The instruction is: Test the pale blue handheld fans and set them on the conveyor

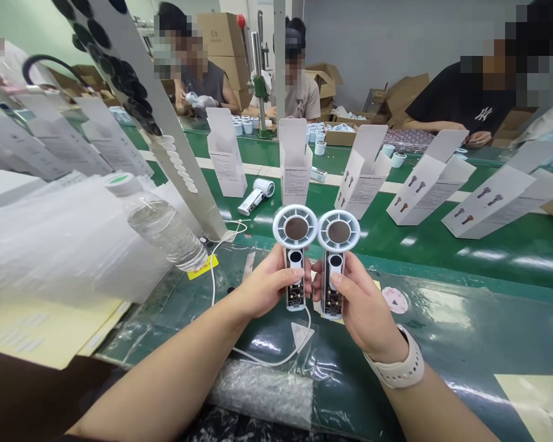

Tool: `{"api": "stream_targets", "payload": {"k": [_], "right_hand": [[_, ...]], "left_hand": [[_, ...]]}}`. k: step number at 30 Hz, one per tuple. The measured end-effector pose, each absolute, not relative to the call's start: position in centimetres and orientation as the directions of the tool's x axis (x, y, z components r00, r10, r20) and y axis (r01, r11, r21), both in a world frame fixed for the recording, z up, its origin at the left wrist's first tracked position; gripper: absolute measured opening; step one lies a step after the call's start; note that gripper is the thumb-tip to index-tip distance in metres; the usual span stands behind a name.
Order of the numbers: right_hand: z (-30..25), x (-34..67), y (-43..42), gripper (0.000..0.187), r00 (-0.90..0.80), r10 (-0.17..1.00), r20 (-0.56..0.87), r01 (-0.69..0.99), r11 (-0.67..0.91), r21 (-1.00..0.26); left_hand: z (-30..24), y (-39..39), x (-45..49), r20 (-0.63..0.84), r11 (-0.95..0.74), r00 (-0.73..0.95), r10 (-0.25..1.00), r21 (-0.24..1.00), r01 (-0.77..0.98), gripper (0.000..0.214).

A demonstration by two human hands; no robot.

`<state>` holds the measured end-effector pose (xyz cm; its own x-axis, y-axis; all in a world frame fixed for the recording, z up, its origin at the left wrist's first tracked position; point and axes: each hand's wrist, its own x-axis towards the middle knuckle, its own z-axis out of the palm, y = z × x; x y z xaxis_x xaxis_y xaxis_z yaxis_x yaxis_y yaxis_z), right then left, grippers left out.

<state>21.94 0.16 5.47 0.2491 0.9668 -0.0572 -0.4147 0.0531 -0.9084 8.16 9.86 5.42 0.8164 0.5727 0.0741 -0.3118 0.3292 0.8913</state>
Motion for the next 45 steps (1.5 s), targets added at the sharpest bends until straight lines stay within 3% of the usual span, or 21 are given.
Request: {"api": "stream_targets", "payload": {"k": [6,13,16,19,24,28,34,39,45], "right_hand": [[5.4,22.0,0.3,0.023,0.269,0.963,-0.03,-0.398,0.083,-0.914],[5.3,22.4,0.5,0.021,0.318,0.945,-0.084,-0.466,0.079,-0.881],[5.3,23.1,0.7,0.032,0.215,0.97,-0.113,-0.564,0.028,-0.825],[5.5,23.4,0.8,0.042,0.173,0.974,-0.144,-0.614,-0.008,-0.789],[6.4,22.8,0.2,0.036,0.133,0.985,-0.105,-0.693,0.017,-0.72],[6.7,22.6,-0.4,0.031,0.194,0.979,-0.063,-0.642,0.078,-0.763],[6.0,23.0,0.1,0.026,0.333,0.94,-0.071,-0.563,0.138,-0.815],[5.9,23.1,0.4,0.025,0.332,0.926,-0.181,-0.641,0.081,-0.764],[6.2,22.9,0.4,0.026,0.31,0.928,-0.205,-0.66,0.055,-0.749]], "left_hand": [[5.9,9.8,8.3,0.145,0.295,0.85,0.506,0.897,-0.329,0.028],[4.8,10.5,7.9,0.06,0.142,0.708,0.704,0.965,-0.222,0.042],[4.7,10.5,7.9,0.006,0.178,0.661,0.751,0.961,-0.211,0.043],[4.6,10.4,7.8,-0.009,0.248,0.701,0.713,0.939,-0.24,0.035],[4.7,10.1,7.2,0.125,0.255,0.794,0.595,0.907,-0.334,0.038],[5.4,9.7,6.8,0.2,0.246,0.808,0.554,0.888,-0.388,0.039],[6.0,9.6,6.9,0.142,0.299,0.792,0.594,0.875,-0.381,0.05],[5.5,9.9,7.2,-0.007,0.463,0.845,0.536,0.839,-0.286,0.049],[5.0,9.8,7.6,0.011,0.435,0.823,0.568,0.845,-0.311,0.053]]}}
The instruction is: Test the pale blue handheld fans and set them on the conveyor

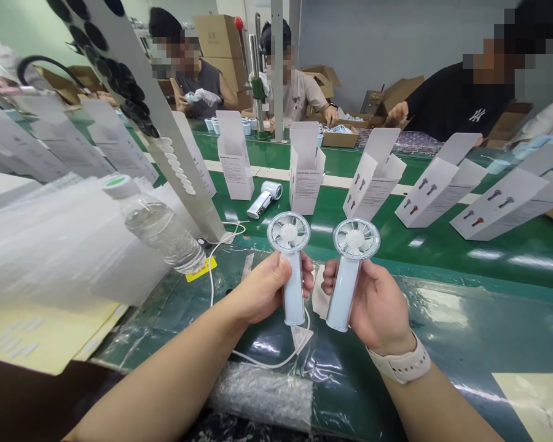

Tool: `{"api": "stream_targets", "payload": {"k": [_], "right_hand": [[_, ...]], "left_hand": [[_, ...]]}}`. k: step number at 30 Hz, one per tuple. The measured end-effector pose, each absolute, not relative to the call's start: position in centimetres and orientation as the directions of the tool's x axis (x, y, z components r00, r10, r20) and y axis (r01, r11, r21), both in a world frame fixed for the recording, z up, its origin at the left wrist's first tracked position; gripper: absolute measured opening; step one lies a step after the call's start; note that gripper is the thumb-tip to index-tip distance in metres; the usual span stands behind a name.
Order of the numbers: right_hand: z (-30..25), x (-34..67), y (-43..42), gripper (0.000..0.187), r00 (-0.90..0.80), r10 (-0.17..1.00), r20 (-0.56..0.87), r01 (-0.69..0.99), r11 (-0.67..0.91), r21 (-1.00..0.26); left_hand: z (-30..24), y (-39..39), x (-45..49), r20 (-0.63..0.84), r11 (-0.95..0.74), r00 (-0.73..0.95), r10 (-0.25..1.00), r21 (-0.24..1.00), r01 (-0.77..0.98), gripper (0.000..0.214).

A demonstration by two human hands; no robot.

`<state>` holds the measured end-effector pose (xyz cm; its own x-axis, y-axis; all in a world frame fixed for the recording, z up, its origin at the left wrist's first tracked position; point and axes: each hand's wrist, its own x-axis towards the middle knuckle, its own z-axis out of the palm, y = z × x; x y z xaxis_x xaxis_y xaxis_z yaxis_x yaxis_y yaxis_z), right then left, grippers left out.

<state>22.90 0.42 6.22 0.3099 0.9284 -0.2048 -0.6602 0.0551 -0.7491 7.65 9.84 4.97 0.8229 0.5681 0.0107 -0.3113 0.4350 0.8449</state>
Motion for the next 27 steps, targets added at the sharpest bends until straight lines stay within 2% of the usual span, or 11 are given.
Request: {"api": "stream_targets", "payload": {"k": [5,10,17,27], "right_hand": [[6.5,22.8,0.4,0.023,0.307,0.935,-0.179,-0.698,0.093,-0.71],[6.6,23.2,0.0,0.022,0.294,0.953,-0.069,-0.639,0.142,-0.756],[6.2,23.8,0.0,0.022,0.454,0.888,-0.068,-0.593,0.245,-0.767],[6.5,22.7,0.4,0.024,0.412,0.898,-0.151,-0.638,0.166,-0.752]], "left_hand": [[5.4,9.7,7.6,0.034,0.466,0.845,0.534,0.822,-0.327,0.042],[6.2,9.6,7.2,0.063,0.494,0.859,0.508,0.795,-0.351,0.025],[6.4,9.8,6.9,0.059,0.415,0.851,0.522,0.854,-0.314,0.051],[5.7,10.2,7.4,0.038,0.316,0.816,0.576,0.911,-0.266,0.069]]}}
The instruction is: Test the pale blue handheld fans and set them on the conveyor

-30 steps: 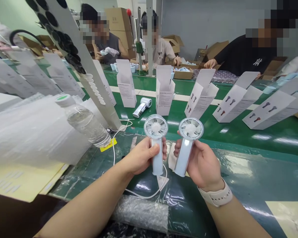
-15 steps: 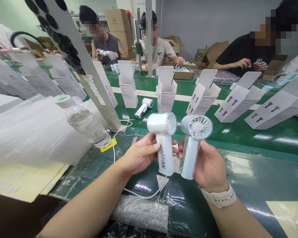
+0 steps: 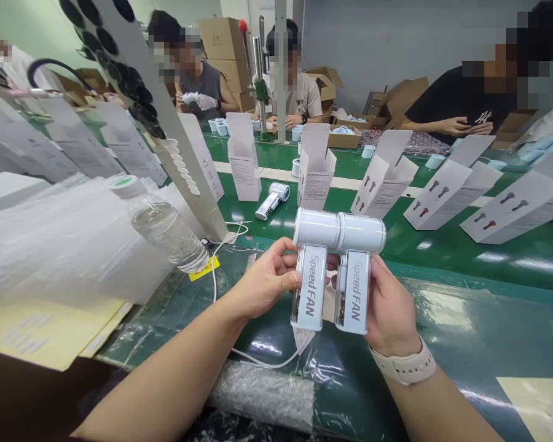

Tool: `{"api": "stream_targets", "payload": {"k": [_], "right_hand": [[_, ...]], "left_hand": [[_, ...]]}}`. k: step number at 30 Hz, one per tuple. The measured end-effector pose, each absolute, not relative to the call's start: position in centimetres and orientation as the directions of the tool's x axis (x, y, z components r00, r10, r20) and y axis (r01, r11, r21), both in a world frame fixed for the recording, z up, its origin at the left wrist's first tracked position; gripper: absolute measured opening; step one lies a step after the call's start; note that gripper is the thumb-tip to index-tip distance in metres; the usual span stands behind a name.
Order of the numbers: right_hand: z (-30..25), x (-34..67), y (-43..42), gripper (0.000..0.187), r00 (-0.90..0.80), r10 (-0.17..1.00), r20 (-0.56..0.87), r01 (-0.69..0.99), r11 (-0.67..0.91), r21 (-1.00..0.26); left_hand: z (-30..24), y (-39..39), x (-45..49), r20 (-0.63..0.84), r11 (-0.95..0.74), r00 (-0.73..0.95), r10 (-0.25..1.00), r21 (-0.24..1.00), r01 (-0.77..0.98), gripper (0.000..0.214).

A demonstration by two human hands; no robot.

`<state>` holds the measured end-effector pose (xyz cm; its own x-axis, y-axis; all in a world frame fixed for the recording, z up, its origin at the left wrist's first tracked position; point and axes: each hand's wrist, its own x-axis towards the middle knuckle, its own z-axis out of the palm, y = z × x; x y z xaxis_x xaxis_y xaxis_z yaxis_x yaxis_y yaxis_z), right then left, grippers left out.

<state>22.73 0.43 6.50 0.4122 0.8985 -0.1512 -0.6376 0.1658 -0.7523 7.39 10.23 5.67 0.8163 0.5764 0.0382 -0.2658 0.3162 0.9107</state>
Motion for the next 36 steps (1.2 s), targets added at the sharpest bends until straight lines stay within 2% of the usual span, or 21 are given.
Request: {"api": "stream_targets", "payload": {"k": [6,12,15,17,19,21,24,27,29,31,34,36], "right_hand": [[6.5,22.6,0.4,0.023,0.401,0.892,-0.209,-0.642,0.111,-0.758],[6.1,22.6,0.3,0.027,0.409,0.902,-0.138,-0.589,0.146,-0.795],[5.5,22.9,0.1,0.031,0.428,0.904,-0.01,-0.43,0.194,-0.882],[5.2,23.2,-0.2,0.029,0.421,0.901,0.108,-0.242,0.226,-0.944],[5.3,23.6,-0.6,0.032,0.37,0.905,0.208,-0.038,0.239,-0.97],[5.7,23.9,-1.0,0.045,0.288,0.908,0.305,0.158,0.269,-0.95],[6.4,24.5,-1.2,0.059,0.142,0.879,0.455,0.357,0.383,-0.852],[6.6,24.9,-1.1,0.058,0.048,0.832,0.553,0.376,0.498,-0.781],[6.4,25.1,-1.0,0.054,0.028,0.809,0.588,0.353,0.542,-0.763],[6.2,25.2,-0.9,0.052,0.04,0.808,0.588,0.345,0.541,-0.767],[6.0,25.2,-0.8,0.051,0.096,0.845,0.526,0.352,0.466,-0.812],[5.6,25.1,-0.5,0.05,0.14,0.866,0.481,0.311,0.422,-0.851]], "left_hand": [[5.7,10.5,7.3,0.027,0.319,0.826,0.563,0.915,-0.248,0.067],[5.6,10.6,7.0,-0.009,0.296,0.82,0.572,0.935,-0.196,0.062],[5.3,10.8,6.8,0.041,0.179,0.782,0.621,0.965,-0.193,0.053],[5.2,10.9,6.7,0.128,-0.001,0.712,0.69,0.984,-0.177,0.048],[5.3,11.0,6.7,0.27,-0.229,0.662,0.699,0.962,-0.151,0.047],[5.6,11.2,6.6,0.434,-0.473,0.674,0.598,0.87,-0.141,0.043],[5.7,11.6,6.4,0.621,-0.753,0.675,0.399,0.641,-0.145,0.026],[5.4,12.0,6.4,0.748,-0.888,0.598,0.289,0.443,-0.125,0.023],[5.3,12.0,6.4,0.8,-0.924,0.553,0.234,0.359,-0.129,0.025],[5.5,11.8,6.4,0.801,-0.917,0.542,0.253,0.377,-0.129,0.025],[6.0,11.3,6.5,0.713,-0.837,0.585,0.388,0.538,-0.101,0.024],[6.2,11.1,6.5,0.652,-0.795,0.619,0.438,0.603,-0.073,0.027]]}}
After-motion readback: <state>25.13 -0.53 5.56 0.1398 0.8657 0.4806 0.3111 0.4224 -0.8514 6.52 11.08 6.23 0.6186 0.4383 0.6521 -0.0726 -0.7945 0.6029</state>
